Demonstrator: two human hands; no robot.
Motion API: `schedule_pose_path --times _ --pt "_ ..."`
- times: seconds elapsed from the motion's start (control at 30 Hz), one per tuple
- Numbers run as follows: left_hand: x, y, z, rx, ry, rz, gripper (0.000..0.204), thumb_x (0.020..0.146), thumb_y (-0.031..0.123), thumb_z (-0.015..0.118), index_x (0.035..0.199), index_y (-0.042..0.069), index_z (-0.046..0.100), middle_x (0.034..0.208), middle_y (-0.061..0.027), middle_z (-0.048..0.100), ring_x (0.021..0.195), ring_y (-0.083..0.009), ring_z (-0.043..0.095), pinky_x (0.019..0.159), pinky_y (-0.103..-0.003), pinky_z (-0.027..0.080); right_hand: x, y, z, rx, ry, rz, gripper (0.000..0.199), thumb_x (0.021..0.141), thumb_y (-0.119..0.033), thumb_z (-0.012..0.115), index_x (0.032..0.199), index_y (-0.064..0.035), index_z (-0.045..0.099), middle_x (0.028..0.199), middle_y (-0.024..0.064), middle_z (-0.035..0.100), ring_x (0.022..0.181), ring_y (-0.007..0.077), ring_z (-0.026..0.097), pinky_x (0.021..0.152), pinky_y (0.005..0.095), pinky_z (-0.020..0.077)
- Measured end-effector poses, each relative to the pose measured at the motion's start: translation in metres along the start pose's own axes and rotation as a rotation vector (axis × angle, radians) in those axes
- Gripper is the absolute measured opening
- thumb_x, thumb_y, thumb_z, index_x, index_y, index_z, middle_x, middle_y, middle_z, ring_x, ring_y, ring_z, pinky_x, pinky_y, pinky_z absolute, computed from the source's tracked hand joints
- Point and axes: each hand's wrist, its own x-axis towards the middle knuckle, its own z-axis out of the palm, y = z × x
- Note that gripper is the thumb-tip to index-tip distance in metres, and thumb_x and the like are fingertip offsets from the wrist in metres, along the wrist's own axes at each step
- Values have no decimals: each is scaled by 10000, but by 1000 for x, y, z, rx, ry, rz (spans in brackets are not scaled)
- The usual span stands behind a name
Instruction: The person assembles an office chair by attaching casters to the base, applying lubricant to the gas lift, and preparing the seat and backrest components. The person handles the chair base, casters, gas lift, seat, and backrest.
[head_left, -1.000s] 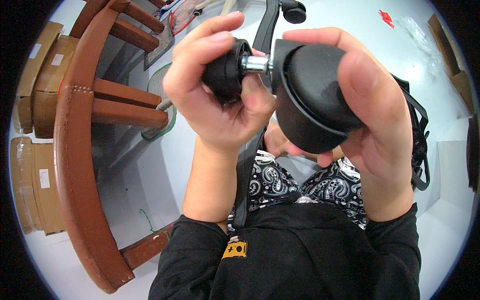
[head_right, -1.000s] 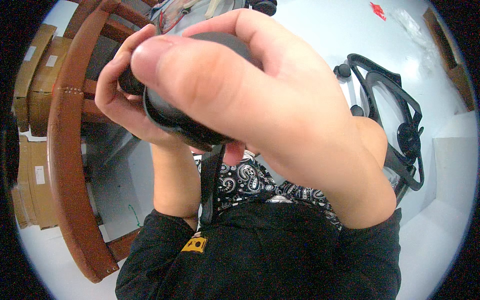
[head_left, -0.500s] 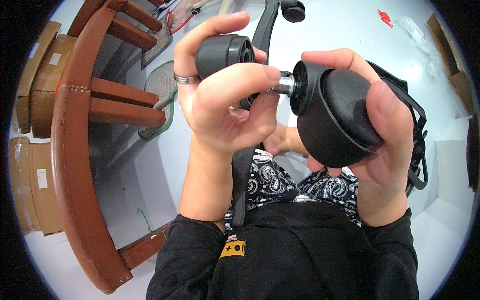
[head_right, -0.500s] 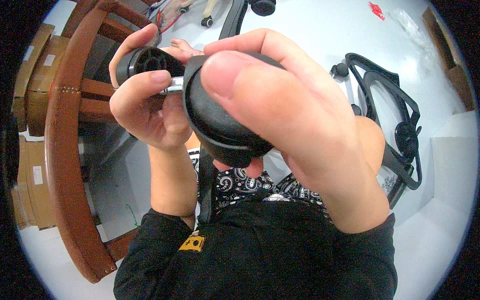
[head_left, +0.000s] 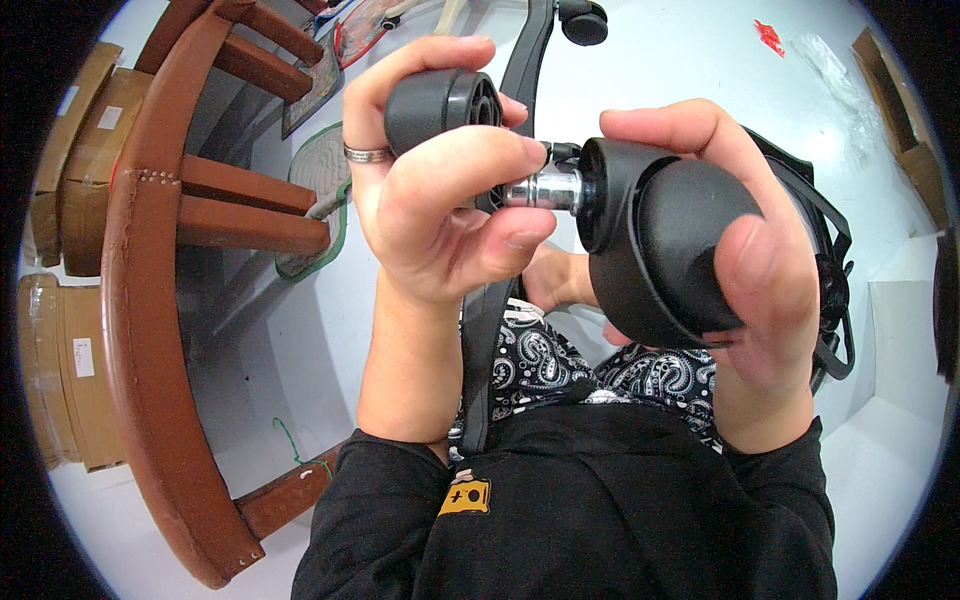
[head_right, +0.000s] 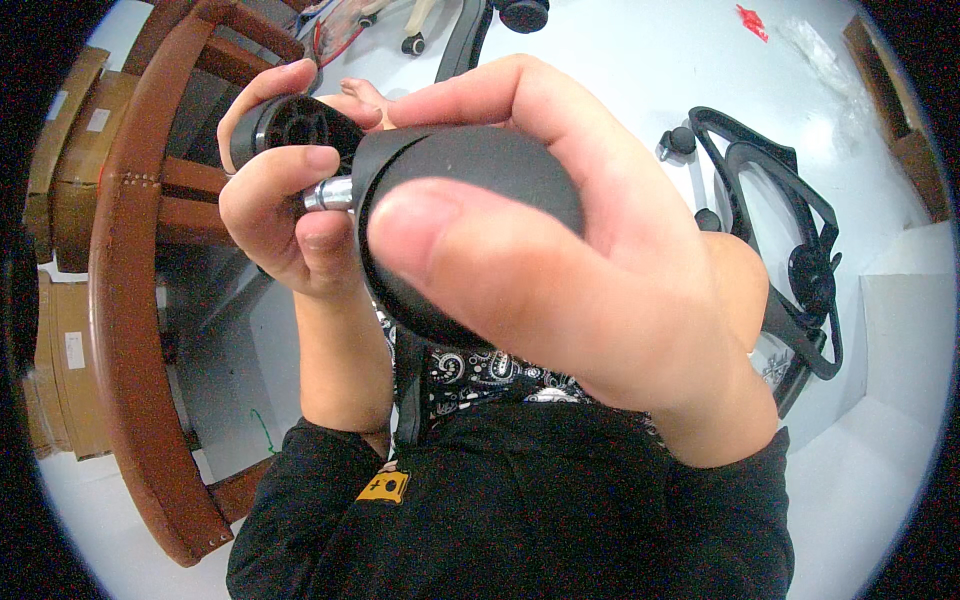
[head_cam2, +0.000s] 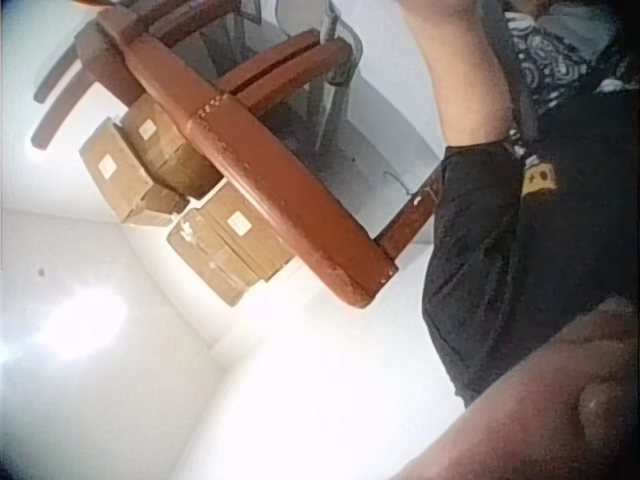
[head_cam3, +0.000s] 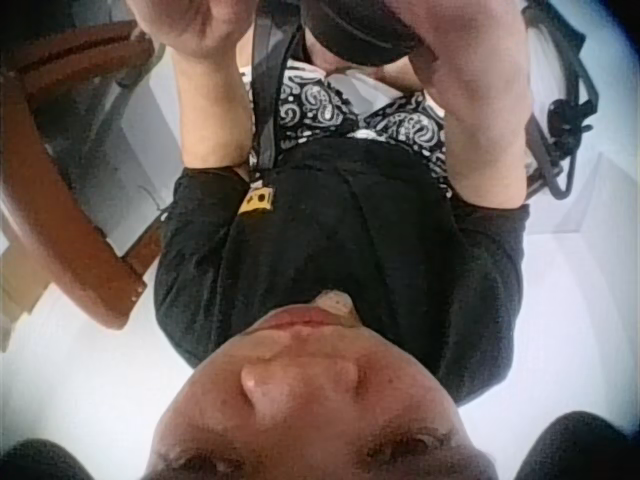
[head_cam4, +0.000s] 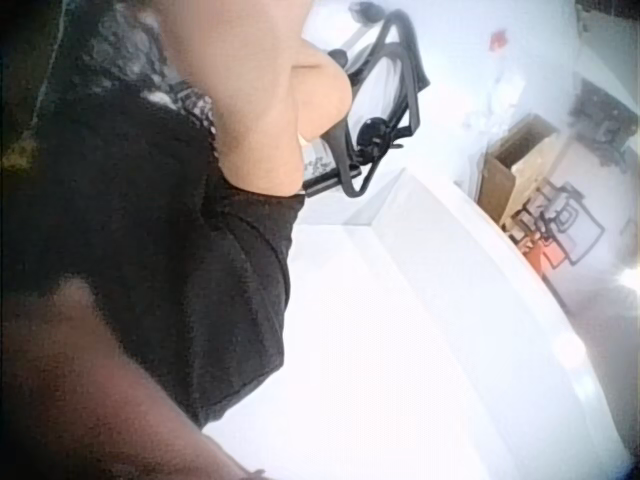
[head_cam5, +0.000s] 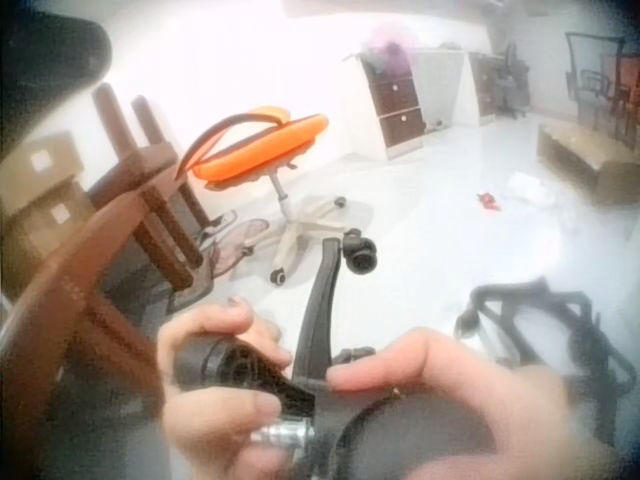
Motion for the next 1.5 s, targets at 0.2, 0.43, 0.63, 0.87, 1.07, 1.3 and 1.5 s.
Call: schedule_pose_path --times 0.2,0.43,0.63,0.87,1.07,1.3,1.5 --pt "2 5 -4 102 -68 1 452 723 506 684 896 92 626 1114 -237 495 727 -163 605 619 -243 516 5 12 -7 -72 -120 -320 656 712 -399 615 1160 58 466 1021 170 578 842 173 608 717 265 507" --pt "3 7 -1 77 -29 -39 495 693 551 676 893 102 616 1119 -227 493 732 -164 608 627 -251 523 12 26 -23 -136 -200 -591 597 743 -320 619 1175 60 462 1055 179 573 907 190 582 833 305 464" --pt "3 7 -5 103 -54 -9 486 697 529 699 912 101 614 1115 -234 497 725 -164 607 624 -245 516 4 20 -19 -208 -84 -466 622 743 -323 625 1200 59 446 1081 178 566 895 178 570 816 292 461" --pt "5 3 -6 145 -55 59 588 769 580 590 1008 43 573 1120 -239 497 779 -189 601 661 -254 511 6 21 -13 -229 -20 -549 581 772 -289 608 1215 49 444 1108 170 560 959 186 565 848 295 451" --pt "2 11 3 -3 14 -119 698 858 604 426 1178 -15 452 1085 -228 499 795 -192 584 706 -275 522 19 26 -15 -303 -35 -574 541 764 -203 607 1216 47 447 1137 149 550 999 172 549 869 279 433" --pt "-3 22 -2 157 -60 -230 677 890 619 288 1220 39 407 1090 -239 533 931 -264 560 850 -370 461 21 25 -16 -371 -55 -616 528 753 -179 594 1206 51 453 1129 154 552 989 175 550 863 280 433" --pt "27 10 -20 -652 -152 -495 839 864 668 243 1280 -49 372 1037 -224 579 979 -262 558 877 -355 439 32 27 -14 -488 -143 -860 501 751 -148 576 1193 58 460 1155 179 522 994 197 539 880 295 419"
